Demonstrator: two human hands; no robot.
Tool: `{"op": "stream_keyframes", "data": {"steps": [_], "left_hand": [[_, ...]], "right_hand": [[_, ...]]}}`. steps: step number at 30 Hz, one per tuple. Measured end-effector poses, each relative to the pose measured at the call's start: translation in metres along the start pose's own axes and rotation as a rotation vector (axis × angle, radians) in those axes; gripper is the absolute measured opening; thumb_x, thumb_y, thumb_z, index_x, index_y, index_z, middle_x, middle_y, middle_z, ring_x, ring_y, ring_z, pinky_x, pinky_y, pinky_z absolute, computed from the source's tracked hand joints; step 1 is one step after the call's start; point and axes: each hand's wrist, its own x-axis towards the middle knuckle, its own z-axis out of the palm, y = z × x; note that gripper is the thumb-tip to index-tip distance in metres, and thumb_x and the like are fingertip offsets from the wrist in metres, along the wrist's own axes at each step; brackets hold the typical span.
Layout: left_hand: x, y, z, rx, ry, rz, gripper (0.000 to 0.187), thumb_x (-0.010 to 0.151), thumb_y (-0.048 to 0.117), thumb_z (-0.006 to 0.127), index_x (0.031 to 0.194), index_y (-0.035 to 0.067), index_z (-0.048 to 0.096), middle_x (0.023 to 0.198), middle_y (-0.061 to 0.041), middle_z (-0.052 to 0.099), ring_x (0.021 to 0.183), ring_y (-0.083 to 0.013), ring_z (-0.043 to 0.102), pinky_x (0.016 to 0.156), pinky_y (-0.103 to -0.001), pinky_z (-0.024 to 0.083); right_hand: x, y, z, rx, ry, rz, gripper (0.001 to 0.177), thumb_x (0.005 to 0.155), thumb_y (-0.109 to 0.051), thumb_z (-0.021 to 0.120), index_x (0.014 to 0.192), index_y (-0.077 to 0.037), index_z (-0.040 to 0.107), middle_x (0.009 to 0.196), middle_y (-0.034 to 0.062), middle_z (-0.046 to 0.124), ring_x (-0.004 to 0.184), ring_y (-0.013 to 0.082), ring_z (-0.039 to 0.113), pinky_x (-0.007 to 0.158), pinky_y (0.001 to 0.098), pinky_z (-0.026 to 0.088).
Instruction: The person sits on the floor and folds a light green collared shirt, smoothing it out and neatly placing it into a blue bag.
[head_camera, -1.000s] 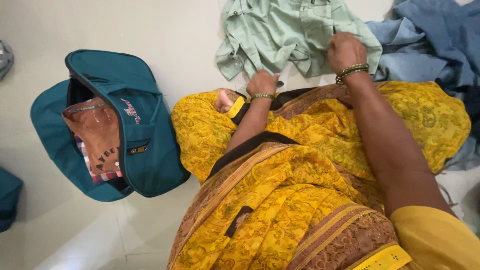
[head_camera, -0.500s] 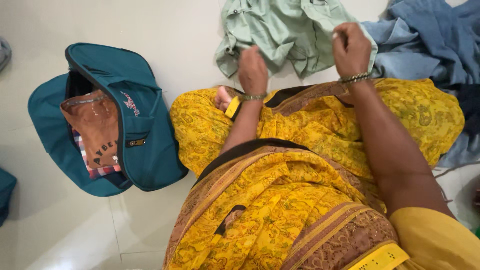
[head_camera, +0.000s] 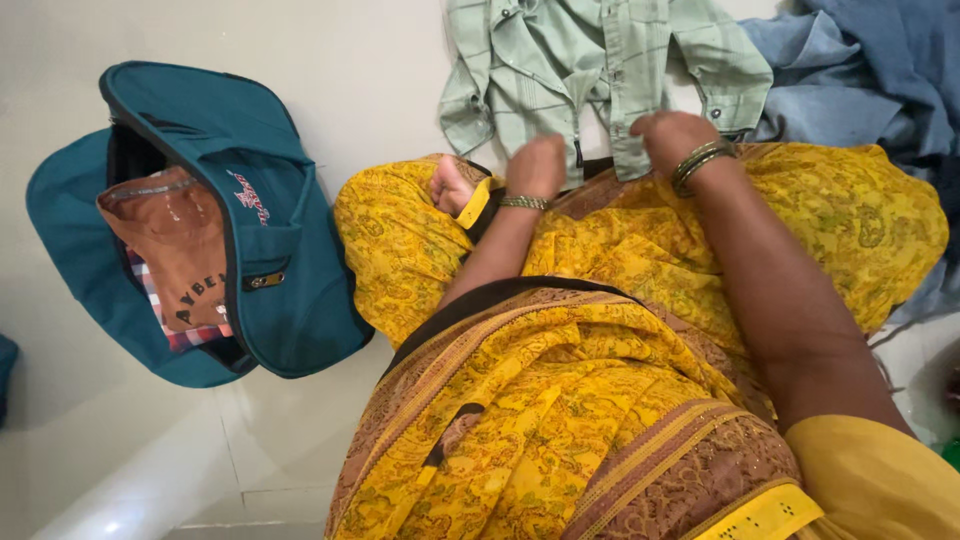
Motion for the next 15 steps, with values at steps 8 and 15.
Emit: {"op": "stream_keyframes", "data": {"steps": [8,15], "left_hand": [[0.044,-0.003,0.002,-0.491,0.248,-0.203,0.008,0.085,0.017,0.068,0.09,0.013,0.072,0.091,-0.017,0.074,0.087,-0.0377,0.071,0.075,-0.046,0.056],[0.054,0.013,0.033,-0.278,-0.19,-0.303,0.019,0.097,0.025,0.059,0.102,0.008,0.069,0.108,-0.024,0.069,0.1,-0.0433,0.066,0.084,-0.053,0.053]], "right_hand": [[0.029,0.008,0.003,0.044,0.31,-0.026,0.031,0.099,-0.003,0.058,0.12,-0.015,0.076,0.114,0.0191,0.073,0.098,0.0398,0.068,0.086,0.0493,0.054],[0.046,0.001,0.04,-0.046,0.035,-0.125,0.037,0.092,-0.006,0.058,0.125,-0.018,0.072,0.113,0.0231,0.066,0.099,0.0425,0.067,0.083,0.0507,0.054]]}}
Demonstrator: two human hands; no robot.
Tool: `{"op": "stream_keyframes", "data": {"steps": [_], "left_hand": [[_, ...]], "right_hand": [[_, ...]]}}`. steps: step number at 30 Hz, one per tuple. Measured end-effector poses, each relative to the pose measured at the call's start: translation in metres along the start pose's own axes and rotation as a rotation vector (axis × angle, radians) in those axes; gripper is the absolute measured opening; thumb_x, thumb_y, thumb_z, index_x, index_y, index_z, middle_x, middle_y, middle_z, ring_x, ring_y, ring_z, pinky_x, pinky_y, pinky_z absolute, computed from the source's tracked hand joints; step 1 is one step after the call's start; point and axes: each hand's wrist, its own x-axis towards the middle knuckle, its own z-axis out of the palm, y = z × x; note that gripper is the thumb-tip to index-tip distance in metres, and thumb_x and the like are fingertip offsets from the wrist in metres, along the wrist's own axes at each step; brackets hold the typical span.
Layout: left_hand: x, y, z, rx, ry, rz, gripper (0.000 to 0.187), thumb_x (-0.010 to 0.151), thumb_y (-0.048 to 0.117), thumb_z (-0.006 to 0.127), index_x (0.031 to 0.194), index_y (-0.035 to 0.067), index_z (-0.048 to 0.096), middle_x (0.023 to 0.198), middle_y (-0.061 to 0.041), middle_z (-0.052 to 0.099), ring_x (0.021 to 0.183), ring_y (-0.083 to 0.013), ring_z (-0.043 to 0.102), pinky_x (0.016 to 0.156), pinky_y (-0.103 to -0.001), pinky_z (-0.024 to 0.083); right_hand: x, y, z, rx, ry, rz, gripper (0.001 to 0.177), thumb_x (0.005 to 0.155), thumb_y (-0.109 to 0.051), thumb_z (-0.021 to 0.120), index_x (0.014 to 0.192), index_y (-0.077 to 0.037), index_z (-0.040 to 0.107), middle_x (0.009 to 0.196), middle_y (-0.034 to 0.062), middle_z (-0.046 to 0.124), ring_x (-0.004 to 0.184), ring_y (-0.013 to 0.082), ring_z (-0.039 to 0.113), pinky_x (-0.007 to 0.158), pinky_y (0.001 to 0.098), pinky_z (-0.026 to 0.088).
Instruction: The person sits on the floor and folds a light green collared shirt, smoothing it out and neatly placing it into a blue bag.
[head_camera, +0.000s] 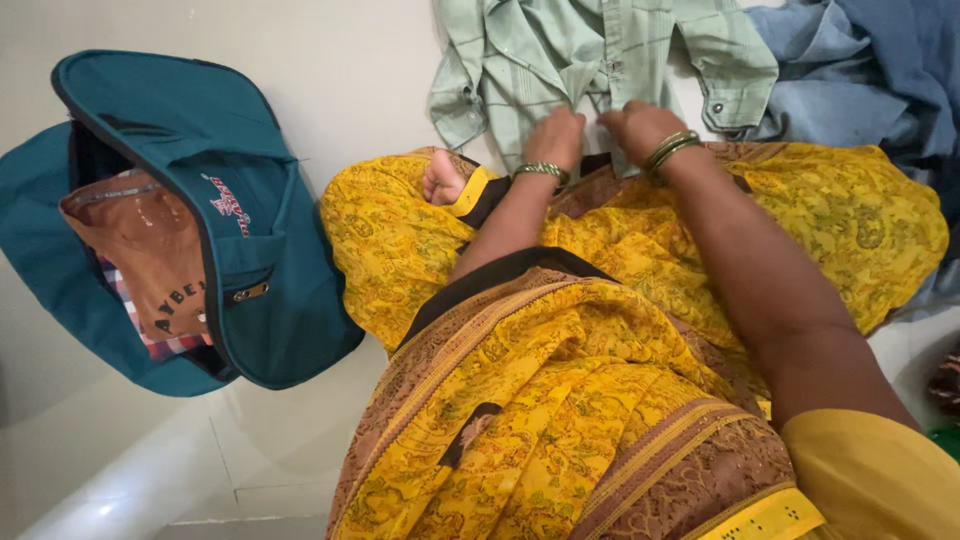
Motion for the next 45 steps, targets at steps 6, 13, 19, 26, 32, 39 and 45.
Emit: {"op": "stream_keyframes", "data": {"steps": [6,13,19,26,32,39,45], "left_hand": [[-0.022,-0.003,0.01,0.262,0.014,0.406,0.016,0.09,0.01,0.058,0.097,0.012,0.072,0.111,-0.018,0.066,0.103,-0.0404,0.069,0.084,-0.051,0.056],[-0.039,0.013,-0.017,0.275,-0.243,0.228,0.023,0.084,0.028,0.071,0.102,0.014,0.072,0.104,-0.015,0.071,0.101,-0.037,0.069,0.083,-0.049,0.056],[0.002,-0.004,-0.03,-0.023,0.007,-0.246,0.034,0.091,0.04,0.06,0.106,0.011,0.071,0.105,-0.014,0.078,0.098,-0.0323,0.073,0.082,-0.046,0.062],[0.02,-0.005,-0.023,-0.116,0.171,-0.373,0.048,0.084,0.05,0.07,0.105,0.007,0.071,0.112,-0.019,0.073,0.105,-0.04,0.069,0.087,-0.051,0.056],[0.027,-0.006,-0.019,-0.109,0.204,-0.346,0.024,0.08,0.035,0.068,0.096,0.017,0.073,0.107,-0.011,0.075,0.1,-0.0368,0.071,0.081,-0.049,0.057],[0.041,-0.02,-0.009,-0.241,0.419,-0.218,0.022,0.075,0.033,0.075,0.077,0.011,0.075,0.083,-0.016,0.077,0.078,-0.0336,0.073,0.072,-0.044,0.058],[0.046,-0.029,0.003,-0.997,0.379,-0.358,0.019,0.068,0.0,0.076,0.081,0.004,0.063,0.068,-0.012,0.068,0.041,-0.018,0.059,0.035,-0.033,0.047]], "right_hand": [[0.007,0.008,0.016,-0.088,-0.154,-0.01,0.027,0.091,-0.01,0.061,0.114,-0.013,0.073,0.114,0.0207,0.07,0.104,0.0408,0.069,0.088,0.049,0.056],[0.004,0.002,0.021,-0.011,-0.481,-0.056,0.025,0.084,-0.014,0.066,0.106,-0.018,0.077,0.102,0.0097,0.079,0.099,0.0315,0.074,0.086,0.0438,0.057],[0.006,0.022,-0.01,0.133,0.026,0.255,0.026,0.093,-0.01,0.063,0.116,-0.018,0.075,0.108,0.0172,0.074,0.092,0.0371,0.071,0.081,0.0489,0.056],[0.028,0.024,0.012,0.078,0.312,0.018,0.018,0.09,-0.014,0.069,0.107,-0.011,0.075,0.103,0.0187,0.073,0.092,0.0409,0.069,0.081,0.0512,0.055],[0.025,0.012,0.014,-0.016,0.214,0.05,0.018,0.094,-0.018,0.068,0.111,-0.013,0.072,0.104,0.018,0.072,0.093,0.0419,0.068,0.078,0.0529,0.054],[0.021,-0.002,0.0,-0.006,0.155,0.071,0.036,0.083,-0.032,0.078,0.108,-0.008,0.068,0.108,0.0213,0.069,0.093,0.0438,0.067,0.077,0.0532,0.054],[0.033,0.015,0.025,-0.019,0.155,0.06,0.024,0.094,-0.014,0.066,0.117,-0.008,0.067,0.119,0.0214,0.069,0.105,0.041,0.068,0.09,0.051,0.055]]}}
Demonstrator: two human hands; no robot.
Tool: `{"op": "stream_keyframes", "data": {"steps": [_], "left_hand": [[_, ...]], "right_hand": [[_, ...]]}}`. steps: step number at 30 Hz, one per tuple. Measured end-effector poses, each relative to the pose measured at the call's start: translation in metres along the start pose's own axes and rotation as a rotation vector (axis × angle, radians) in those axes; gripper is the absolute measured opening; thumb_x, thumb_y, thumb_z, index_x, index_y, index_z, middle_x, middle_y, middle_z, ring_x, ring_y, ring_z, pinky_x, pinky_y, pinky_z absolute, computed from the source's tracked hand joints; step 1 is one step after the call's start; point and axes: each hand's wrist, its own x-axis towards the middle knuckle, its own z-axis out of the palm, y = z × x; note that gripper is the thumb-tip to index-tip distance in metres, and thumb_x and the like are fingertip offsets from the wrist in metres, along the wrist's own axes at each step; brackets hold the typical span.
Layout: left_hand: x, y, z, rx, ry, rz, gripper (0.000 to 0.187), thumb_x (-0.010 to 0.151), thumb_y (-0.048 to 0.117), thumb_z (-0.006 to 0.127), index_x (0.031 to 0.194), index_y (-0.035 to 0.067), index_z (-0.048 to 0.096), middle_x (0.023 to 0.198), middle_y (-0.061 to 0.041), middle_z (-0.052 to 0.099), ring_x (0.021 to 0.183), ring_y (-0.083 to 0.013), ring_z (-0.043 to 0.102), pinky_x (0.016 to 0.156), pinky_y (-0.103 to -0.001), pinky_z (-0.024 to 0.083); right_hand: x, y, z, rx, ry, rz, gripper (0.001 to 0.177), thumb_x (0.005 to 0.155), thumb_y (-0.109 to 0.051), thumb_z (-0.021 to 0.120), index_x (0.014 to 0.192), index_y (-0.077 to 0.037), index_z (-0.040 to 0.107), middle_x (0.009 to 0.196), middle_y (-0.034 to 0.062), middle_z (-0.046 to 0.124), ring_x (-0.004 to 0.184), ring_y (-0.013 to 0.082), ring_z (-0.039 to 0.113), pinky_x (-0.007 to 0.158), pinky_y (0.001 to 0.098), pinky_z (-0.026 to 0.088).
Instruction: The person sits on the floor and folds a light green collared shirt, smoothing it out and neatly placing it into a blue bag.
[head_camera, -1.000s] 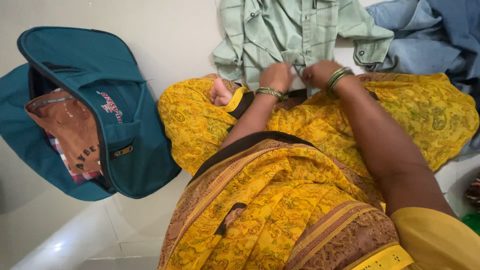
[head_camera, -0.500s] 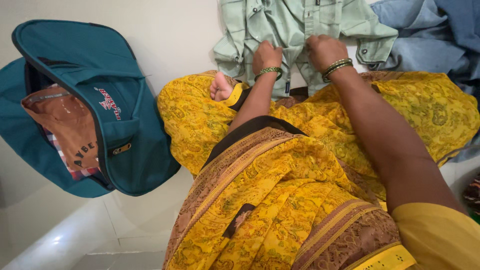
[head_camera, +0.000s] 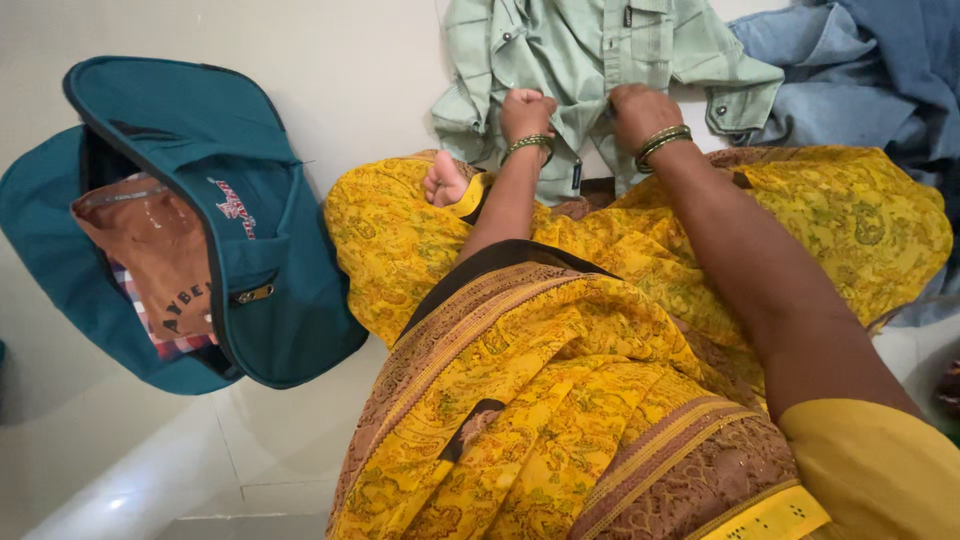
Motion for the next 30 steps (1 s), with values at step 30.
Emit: {"op": "stream_keyframes", "data": {"steps": [30], "left_hand": [[0.013,-0.023,0.008,-0.203,-0.371,0.089,0.031,0.077,-0.001,0.082,0.099,0.002,0.061,0.081,-0.003,0.064,0.06,-0.0118,0.063,0.047,-0.028,0.052]], "right_hand": [[-0.016,-0.013,-0.031,0.722,0.19,0.007,0.041,0.09,0.004,0.069,0.129,-0.01,0.069,0.104,0.0083,0.07,0.093,0.0163,0.066,0.084,0.0318,0.055]]}}
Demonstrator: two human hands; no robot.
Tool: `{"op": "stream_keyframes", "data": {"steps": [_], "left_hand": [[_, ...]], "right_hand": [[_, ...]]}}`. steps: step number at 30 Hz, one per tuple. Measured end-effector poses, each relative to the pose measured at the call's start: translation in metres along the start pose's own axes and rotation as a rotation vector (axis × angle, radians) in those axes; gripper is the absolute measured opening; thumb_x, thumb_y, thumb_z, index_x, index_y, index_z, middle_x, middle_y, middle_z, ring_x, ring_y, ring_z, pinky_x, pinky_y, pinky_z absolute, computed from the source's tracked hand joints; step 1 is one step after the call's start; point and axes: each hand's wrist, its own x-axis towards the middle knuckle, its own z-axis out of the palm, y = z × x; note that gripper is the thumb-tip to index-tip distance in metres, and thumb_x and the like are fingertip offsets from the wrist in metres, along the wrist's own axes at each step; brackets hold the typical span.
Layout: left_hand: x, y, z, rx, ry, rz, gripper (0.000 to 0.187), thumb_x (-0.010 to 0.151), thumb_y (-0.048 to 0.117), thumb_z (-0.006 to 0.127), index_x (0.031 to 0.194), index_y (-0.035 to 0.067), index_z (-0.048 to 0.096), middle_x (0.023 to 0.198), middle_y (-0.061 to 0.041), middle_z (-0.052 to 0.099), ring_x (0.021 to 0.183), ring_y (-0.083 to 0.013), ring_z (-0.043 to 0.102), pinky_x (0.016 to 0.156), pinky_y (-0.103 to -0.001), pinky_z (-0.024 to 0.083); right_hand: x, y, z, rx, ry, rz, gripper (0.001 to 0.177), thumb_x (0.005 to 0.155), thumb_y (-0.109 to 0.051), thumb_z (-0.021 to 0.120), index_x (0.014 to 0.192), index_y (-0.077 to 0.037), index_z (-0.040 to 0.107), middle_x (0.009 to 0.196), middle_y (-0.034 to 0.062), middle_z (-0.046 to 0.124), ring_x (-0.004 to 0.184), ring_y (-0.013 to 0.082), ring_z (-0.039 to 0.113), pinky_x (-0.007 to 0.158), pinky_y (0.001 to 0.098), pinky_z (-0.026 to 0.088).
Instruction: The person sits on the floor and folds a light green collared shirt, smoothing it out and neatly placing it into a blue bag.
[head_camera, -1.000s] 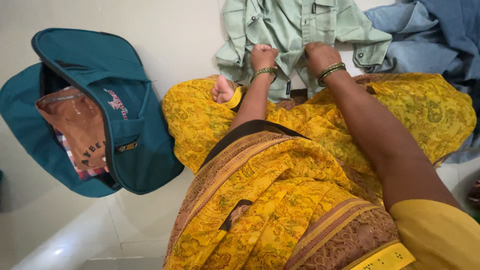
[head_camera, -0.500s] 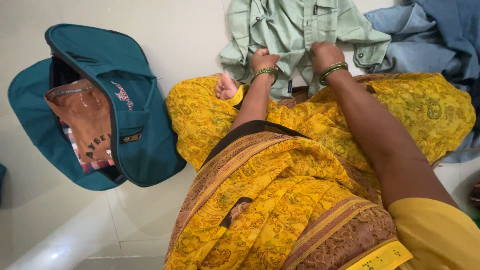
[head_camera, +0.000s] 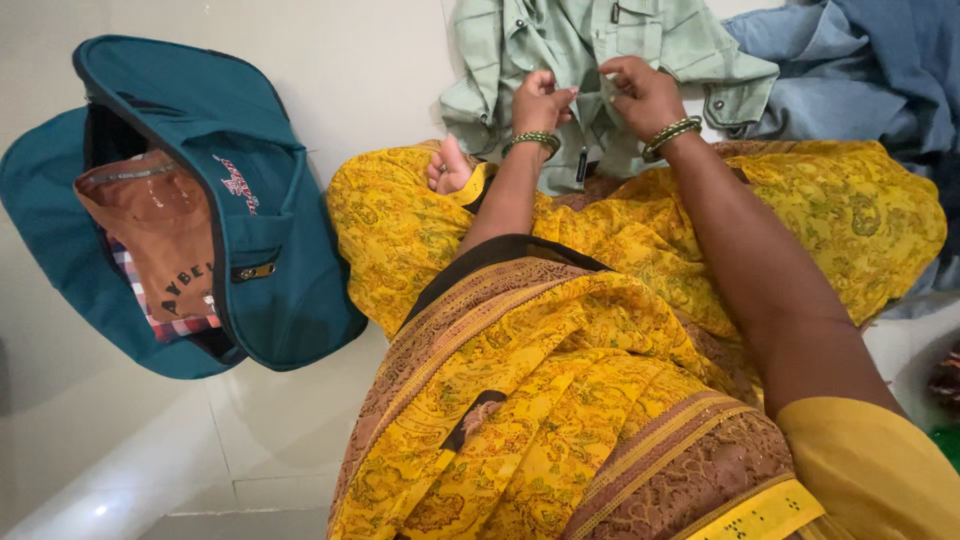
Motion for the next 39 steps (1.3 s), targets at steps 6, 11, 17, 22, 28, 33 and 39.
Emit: {"op": "stream_keyframes", "data": {"steps": [6,11,17,22,28,33,39], "left_hand": [[-0.006,0.007,0.004,-0.028,-0.105,-0.028,0.036,0.077,-0.003,0.079,0.107,0.001,0.06,0.089,-0.006,0.07,0.072,-0.0139,0.069,0.056,-0.028,0.056],[-0.002,0.0,0.004,-0.169,-0.26,-0.069,0.03,0.08,-0.005,0.073,0.107,0.001,0.061,0.09,-0.007,0.07,0.073,-0.0177,0.07,0.062,-0.032,0.06],[0.001,-0.003,0.004,-0.163,-0.24,-0.158,0.015,0.088,-0.001,0.067,0.103,0.002,0.064,0.085,-0.007,0.07,0.068,-0.0173,0.068,0.06,-0.033,0.059],[-0.007,0.007,0.003,-0.143,-0.242,-0.15,0.014,0.088,-0.001,0.069,0.102,0.001,0.066,0.085,-0.008,0.071,0.069,-0.0165,0.069,0.061,-0.031,0.06],[-0.017,0.023,0.006,-0.174,-0.263,-0.17,0.018,0.087,-0.002,0.07,0.104,0.001,0.065,0.085,-0.008,0.072,0.067,-0.0158,0.069,0.059,-0.031,0.059],[-0.025,0.036,0.009,-0.132,-0.262,-0.193,0.021,0.085,-0.002,0.07,0.106,0.0,0.067,0.085,-0.01,0.074,0.065,-0.015,0.069,0.057,-0.029,0.058],[-0.024,0.033,0.009,-0.137,-0.22,-0.197,0.014,0.087,0.002,0.075,0.099,0.002,0.068,0.08,-0.005,0.07,0.063,-0.0124,0.065,0.056,-0.028,0.057]], "right_hand": [[0.005,0.004,0.011,0.048,-0.102,0.013,0.029,0.093,-0.001,0.069,0.121,-0.009,0.074,0.117,0.0077,0.073,0.101,0.0164,0.07,0.09,0.0321,0.058],[0.006,-0.001,0.01,-0.015,-0.09,0.003,0.021,0.097,-0.011,0.074,0.118,-0.006,0.074,0.112,0.0099,0.072,0.098,0.0182,0.071,0.088,0.0335,0.057],[0.005,-0.014,0.01,0.016,-0.101,0.079,0.018,0.093,-0.008,0.075,0.111,-0.005,0.074,0.105,0.0085,0.073,0.091,0.0154,0.07,0.082,0.032,0.057],[0.005,-0.014,0.01,0.037,-0.087,0.133,0.017,0.092,-0.005,0.074,0.109,-0.005,0.074,0.102,0.0069,0.074,0.089,0.0129,0.07,0.079,0.0308,0.056],[0.009,0.001,0.015,0.176,-0.1,0.118,0.018,0.093,-0.002,0.075,0.11,-0.004,0.069,0.105,0.0033,0.073,0.094,0.0101,0.07,0.084,0.0273,0.058],[0.008,-0.002,0.015,0.165,-0.119,0.168,0.025,0.093,0.001,0.075,0.115,-0.004,0.062,0.105,0.0035,0.07,0.096,0.0114,0.068,0.085,0.0265,0.058],[0.009,-0.001,0.016,0.378,-0.142,0.149,0.027,0.095,-0.001,0.072,0.119,-0.006,0.06,0.109,0.0014,0.072,0.1,0.008,0.07,0.09,0.0255,0.059]]}}
